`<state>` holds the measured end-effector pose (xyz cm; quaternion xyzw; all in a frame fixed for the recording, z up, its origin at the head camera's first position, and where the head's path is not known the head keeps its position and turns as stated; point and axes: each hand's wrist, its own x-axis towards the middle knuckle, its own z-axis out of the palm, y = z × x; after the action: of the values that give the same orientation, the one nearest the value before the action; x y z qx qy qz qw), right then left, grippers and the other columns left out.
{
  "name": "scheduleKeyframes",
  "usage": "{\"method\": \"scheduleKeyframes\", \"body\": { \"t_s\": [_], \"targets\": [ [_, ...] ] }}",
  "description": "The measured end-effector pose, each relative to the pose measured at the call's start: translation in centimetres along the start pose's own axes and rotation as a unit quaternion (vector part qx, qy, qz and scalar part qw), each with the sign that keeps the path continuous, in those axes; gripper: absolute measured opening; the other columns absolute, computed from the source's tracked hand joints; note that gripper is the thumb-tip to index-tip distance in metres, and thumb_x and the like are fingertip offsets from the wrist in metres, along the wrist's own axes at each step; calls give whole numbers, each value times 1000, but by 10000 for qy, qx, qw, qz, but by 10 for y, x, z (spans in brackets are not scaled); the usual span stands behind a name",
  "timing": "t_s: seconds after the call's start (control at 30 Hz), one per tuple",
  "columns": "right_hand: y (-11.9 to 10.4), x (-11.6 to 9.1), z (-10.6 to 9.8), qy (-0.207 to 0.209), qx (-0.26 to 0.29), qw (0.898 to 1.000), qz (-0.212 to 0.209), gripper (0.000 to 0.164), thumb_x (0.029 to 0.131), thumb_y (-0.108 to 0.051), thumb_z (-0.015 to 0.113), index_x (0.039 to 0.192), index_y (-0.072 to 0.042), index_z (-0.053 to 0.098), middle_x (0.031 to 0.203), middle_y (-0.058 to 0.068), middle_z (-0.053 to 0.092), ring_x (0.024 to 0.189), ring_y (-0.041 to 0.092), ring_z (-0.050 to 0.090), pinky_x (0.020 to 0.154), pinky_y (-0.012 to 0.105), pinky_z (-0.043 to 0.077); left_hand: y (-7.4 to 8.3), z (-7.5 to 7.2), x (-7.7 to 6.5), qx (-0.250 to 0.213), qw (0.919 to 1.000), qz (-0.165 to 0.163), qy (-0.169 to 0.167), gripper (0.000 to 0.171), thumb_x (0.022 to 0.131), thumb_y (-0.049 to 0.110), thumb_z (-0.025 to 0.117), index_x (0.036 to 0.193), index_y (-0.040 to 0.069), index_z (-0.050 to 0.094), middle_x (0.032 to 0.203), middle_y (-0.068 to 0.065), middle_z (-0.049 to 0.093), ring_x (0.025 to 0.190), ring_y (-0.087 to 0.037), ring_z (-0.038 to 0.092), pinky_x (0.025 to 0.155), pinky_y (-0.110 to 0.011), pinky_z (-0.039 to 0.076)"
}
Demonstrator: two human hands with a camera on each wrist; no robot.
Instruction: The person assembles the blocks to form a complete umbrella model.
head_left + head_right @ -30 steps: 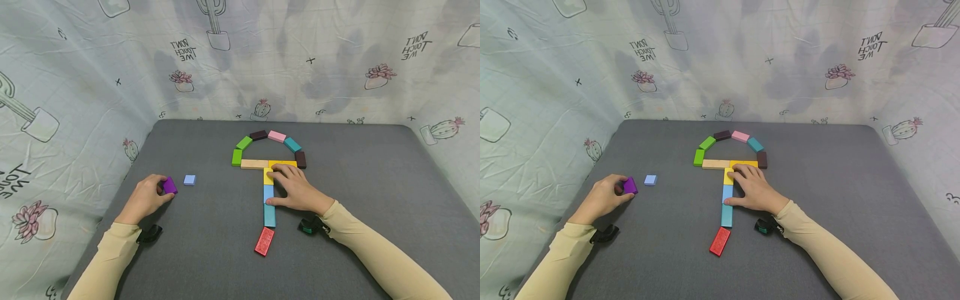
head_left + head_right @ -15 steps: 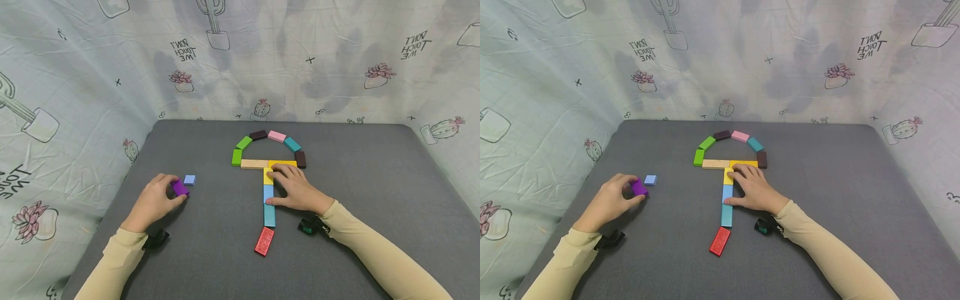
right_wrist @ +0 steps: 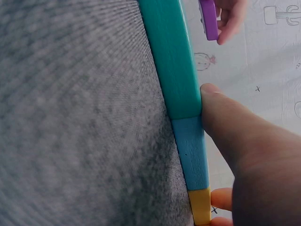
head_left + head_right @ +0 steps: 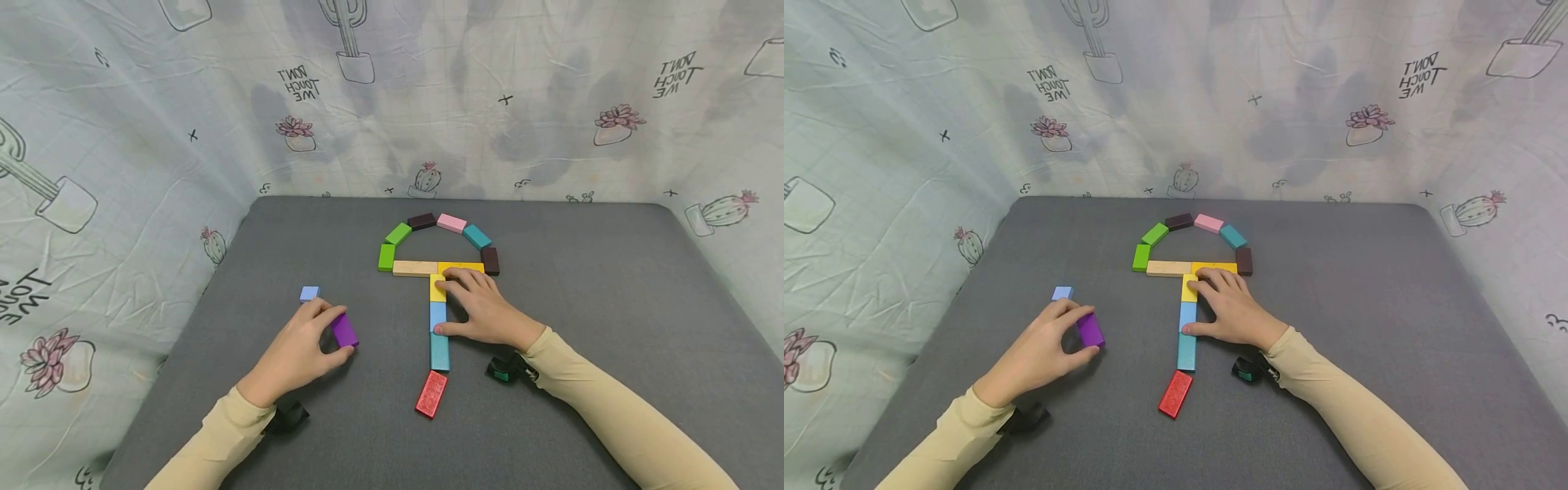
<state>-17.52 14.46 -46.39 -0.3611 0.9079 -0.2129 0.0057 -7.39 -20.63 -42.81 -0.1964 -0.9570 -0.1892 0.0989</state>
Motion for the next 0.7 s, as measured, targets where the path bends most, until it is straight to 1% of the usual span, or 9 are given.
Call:
{"method": "scheduleKeyframes", "body": {
  "t_s": [0.27, 0.43, 0.57, 0.7],
  "targets": [
    [0, 0, 0, -12, 25, 10000, 20, 85, 87, -58, 79, 152, -10, 51, 157, 17, 39, 144, 43, 33, 114, 69, 25, 28, 10, -2, -115, 9990, 365, -238, 60, 78, 35, 90, 127, 6, 71, 108, 1, 61, 94, -12, 53, 75, -29, 50],
    [0, 1, 0, -36, -6, 10000, 53, 86, 87, -60, 78, 152, -10, 51, 158, 17, 39, 145, 43, 33, 115, 70, 25, 44, 18, -4, -143, 9974, 464, -536, 63, 77, 39, 91, 127, 7, 71, 109, 1, 61, 94, -11, 53, 76, -28, 50],
    [0, 1, 0, -27, -27, 10000, 61, 85, 87, -60, 78, 152, -11, 51, 158, 17, 39, 145, 43, 33, 115, 70, 25, 54, 25, -5, -242, 9951, 543, -787, 64, 77, 42, 90, 127, 8, 71, 109, 1, 62, 94, -9, 53, 76, -26, 51],
    [-1, 1, 0, -9, -32, 10000, 56, 85, 87, -59, 78, 152, -11, 51, 158, 16, 40, 145, 43, 34, 115, 70, 25, 60, 32, -7, -378, 9925, 699, -930, 62, 79, 43, 90, 127, 8, 71, 108, 2, 61, 91, -7, 52, 74, -23, 49]
  ]
}}
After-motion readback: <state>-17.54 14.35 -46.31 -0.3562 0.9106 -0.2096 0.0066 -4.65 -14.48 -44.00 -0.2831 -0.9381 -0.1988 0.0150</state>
